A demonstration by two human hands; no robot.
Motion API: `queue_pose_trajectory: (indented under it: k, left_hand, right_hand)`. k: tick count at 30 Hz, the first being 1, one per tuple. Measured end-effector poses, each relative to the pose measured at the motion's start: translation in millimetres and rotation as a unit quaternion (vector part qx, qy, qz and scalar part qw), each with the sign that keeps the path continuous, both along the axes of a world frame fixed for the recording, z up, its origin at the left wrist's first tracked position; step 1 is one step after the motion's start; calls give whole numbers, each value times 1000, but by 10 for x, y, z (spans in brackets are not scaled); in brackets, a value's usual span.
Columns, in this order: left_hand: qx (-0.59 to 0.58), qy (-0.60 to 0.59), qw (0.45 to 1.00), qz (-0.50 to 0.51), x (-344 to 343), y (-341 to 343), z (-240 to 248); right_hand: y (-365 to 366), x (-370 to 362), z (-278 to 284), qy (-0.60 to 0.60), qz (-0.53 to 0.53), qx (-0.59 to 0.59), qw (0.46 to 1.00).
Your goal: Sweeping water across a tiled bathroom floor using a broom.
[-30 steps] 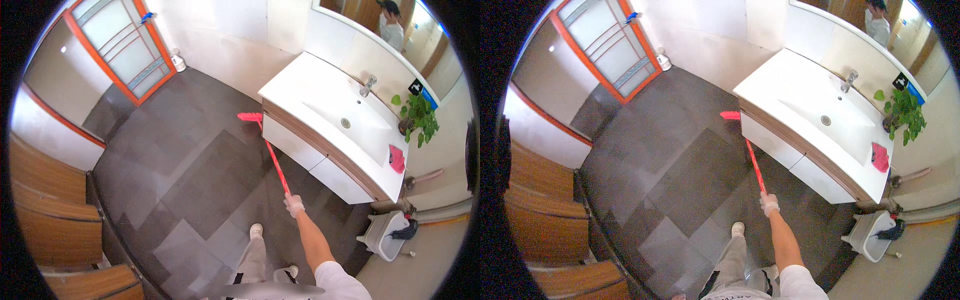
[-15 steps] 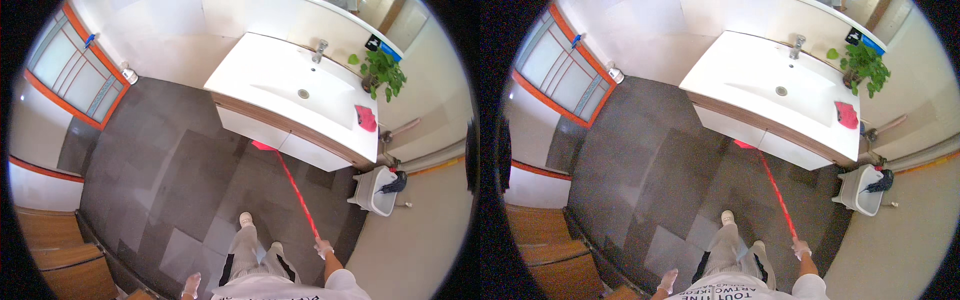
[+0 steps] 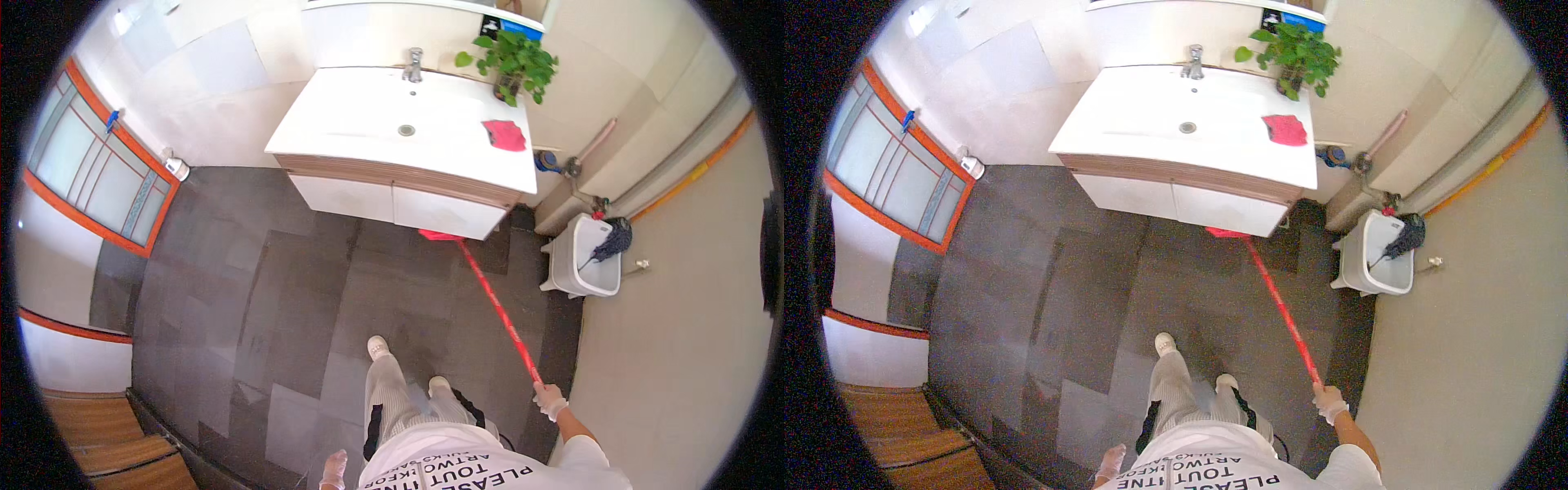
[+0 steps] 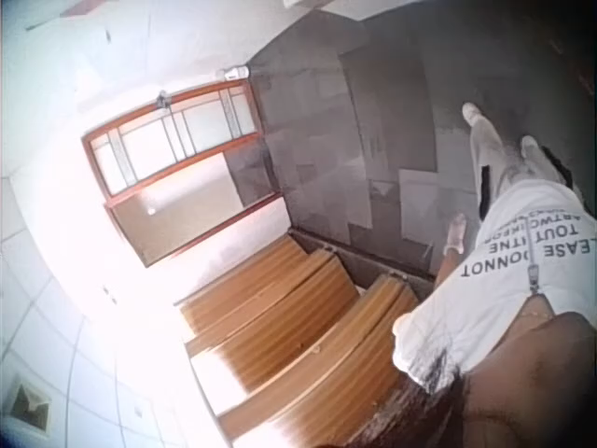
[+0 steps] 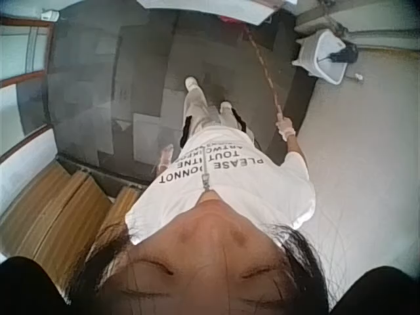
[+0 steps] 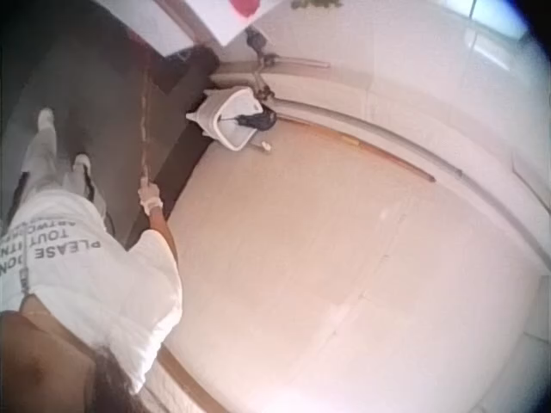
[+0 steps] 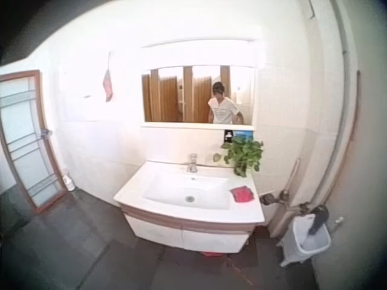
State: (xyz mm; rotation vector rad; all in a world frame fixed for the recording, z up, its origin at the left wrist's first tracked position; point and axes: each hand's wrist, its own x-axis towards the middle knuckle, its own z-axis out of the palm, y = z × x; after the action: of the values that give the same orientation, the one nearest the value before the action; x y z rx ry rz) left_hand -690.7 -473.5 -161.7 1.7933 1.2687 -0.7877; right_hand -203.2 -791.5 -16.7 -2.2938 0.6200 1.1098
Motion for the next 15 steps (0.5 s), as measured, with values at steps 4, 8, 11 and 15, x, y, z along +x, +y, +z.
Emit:
queue_pose_trajectory:
  k: [4,8,11,15]
  left_hand:
    - [-28,-84,996,14,-51,-681,69]
    - [-6,-147,989,29,-133,-1256,263]
    - [70,-137,988,9,-211,-1755,350]
    - [35,-20,994,97,-373,-2459,439]
  right_hand:
    - [-187,-282,-179,38,69,64,995]
    - [46,-359,-534,-12,301,78,950]
    - [420,-395,-656,-58,471,104,874]
    - [1055,-591,-707,-35,528,123,840]
